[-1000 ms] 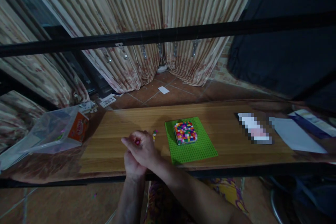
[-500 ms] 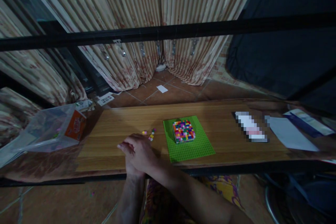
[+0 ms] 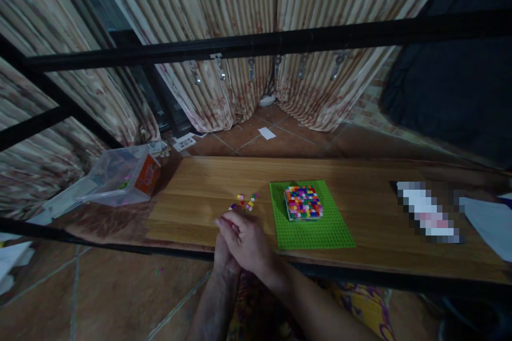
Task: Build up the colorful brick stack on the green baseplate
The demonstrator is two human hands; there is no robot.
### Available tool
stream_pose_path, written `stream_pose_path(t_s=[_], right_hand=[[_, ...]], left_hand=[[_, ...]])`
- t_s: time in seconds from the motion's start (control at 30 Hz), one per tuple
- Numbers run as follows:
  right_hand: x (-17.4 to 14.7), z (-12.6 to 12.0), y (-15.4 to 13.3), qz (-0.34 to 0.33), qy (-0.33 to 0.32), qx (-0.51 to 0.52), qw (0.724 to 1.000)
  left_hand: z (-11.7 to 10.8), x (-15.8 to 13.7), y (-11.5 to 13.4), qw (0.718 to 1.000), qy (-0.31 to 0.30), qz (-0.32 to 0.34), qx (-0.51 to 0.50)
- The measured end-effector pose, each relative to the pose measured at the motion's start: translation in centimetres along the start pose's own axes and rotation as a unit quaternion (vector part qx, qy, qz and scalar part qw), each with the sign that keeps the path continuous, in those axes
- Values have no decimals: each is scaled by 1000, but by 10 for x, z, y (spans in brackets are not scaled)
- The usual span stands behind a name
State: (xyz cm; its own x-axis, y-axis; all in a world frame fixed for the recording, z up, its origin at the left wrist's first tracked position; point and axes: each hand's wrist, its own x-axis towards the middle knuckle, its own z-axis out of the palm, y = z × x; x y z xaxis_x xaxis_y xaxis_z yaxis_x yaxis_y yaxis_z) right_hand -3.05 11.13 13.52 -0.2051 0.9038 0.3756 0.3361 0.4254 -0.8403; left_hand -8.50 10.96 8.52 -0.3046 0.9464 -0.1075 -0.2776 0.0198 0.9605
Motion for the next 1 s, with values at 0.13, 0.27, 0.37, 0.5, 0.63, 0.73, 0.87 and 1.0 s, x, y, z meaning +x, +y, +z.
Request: stream_pose_path(t_s=[0.13,0.27,0.37,0.5,0.63,0.73,0.87,1.0], right_hand=[[5,-15,42,49,69,-139,987],[18,-9,80,60,10,-302,951],[24,5,88,38,-58,-341,937],[31,17,85,-3,-96,-329,940],[39,19,83,-41,-138,-307,941],[41,20,83,-40,-170,-346,922],[43,22,80,-38,-199,-385,901],[46,22,75,-39,-214,-401,890]], left_hand=[[-28,3,19,966,-31,-177,-187],[-42,4,32,853,11,-297,-430],[-46,6,34,832,37,-304,-463],[-50,8,33,832,49,-305,-461],[-50,9,33,839,59,-300,-449],[-48,11,33,848,64,-298,-434],[-43,13,33,854,68,-300,-420],[-39,16,33,858,68,-297,-413]])
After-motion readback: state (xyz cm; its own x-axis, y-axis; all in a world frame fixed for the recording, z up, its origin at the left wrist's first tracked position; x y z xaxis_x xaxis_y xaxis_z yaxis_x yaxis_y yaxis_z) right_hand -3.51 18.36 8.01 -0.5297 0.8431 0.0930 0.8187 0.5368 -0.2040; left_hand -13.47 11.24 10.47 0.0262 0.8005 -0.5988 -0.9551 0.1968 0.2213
